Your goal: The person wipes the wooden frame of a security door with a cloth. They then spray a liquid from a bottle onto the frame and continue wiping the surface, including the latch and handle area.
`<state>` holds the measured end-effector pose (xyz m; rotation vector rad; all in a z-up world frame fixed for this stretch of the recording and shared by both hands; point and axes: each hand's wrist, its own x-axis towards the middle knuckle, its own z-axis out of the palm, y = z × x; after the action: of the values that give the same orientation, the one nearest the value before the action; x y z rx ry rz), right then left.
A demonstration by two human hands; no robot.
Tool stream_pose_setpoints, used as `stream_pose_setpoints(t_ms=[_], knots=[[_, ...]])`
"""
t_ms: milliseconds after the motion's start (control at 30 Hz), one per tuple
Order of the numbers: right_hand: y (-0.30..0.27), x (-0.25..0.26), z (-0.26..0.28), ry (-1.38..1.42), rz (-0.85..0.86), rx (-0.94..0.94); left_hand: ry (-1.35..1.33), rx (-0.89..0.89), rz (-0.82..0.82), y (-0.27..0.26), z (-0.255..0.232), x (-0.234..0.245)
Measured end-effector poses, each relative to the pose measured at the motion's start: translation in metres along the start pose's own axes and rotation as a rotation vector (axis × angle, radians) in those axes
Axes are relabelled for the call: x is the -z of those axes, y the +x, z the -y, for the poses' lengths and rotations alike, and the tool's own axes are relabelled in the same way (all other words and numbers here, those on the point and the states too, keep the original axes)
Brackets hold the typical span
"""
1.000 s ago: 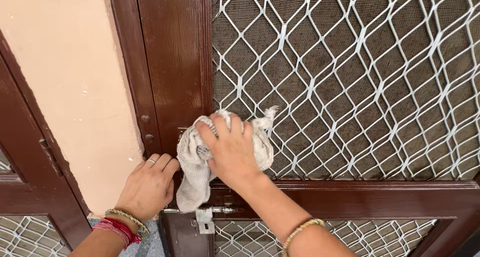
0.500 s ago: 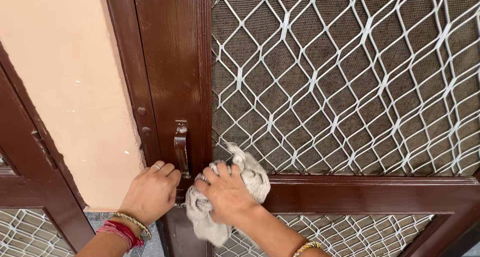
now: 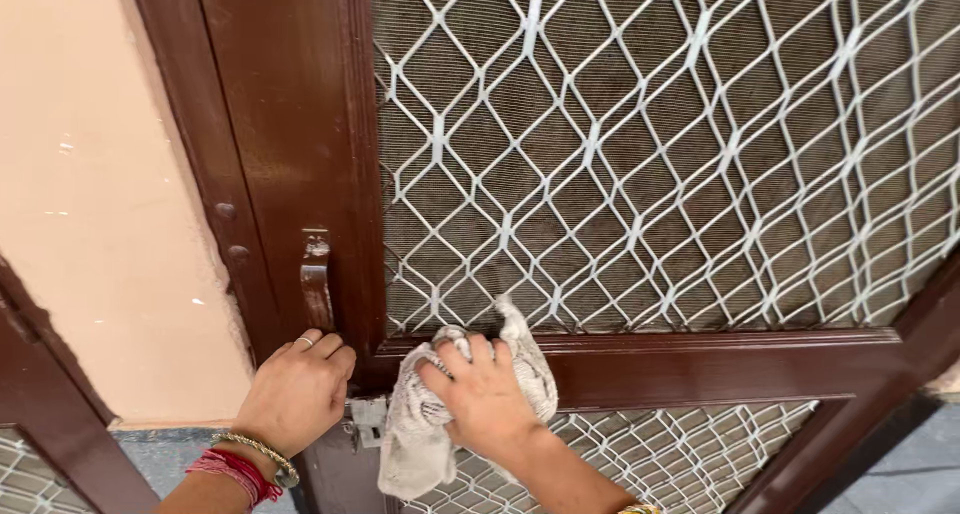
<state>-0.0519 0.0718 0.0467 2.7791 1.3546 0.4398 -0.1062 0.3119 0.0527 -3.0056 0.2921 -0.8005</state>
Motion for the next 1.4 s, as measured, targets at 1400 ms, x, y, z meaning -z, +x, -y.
stream_pose_setpoints(t_ms=[1400], knots=[[-0.032, -0.156, 0.023, -0.005, -0.347, 0.122, 0.226, -0.113, 0.34, -0.054, -0.043, -0.119]])
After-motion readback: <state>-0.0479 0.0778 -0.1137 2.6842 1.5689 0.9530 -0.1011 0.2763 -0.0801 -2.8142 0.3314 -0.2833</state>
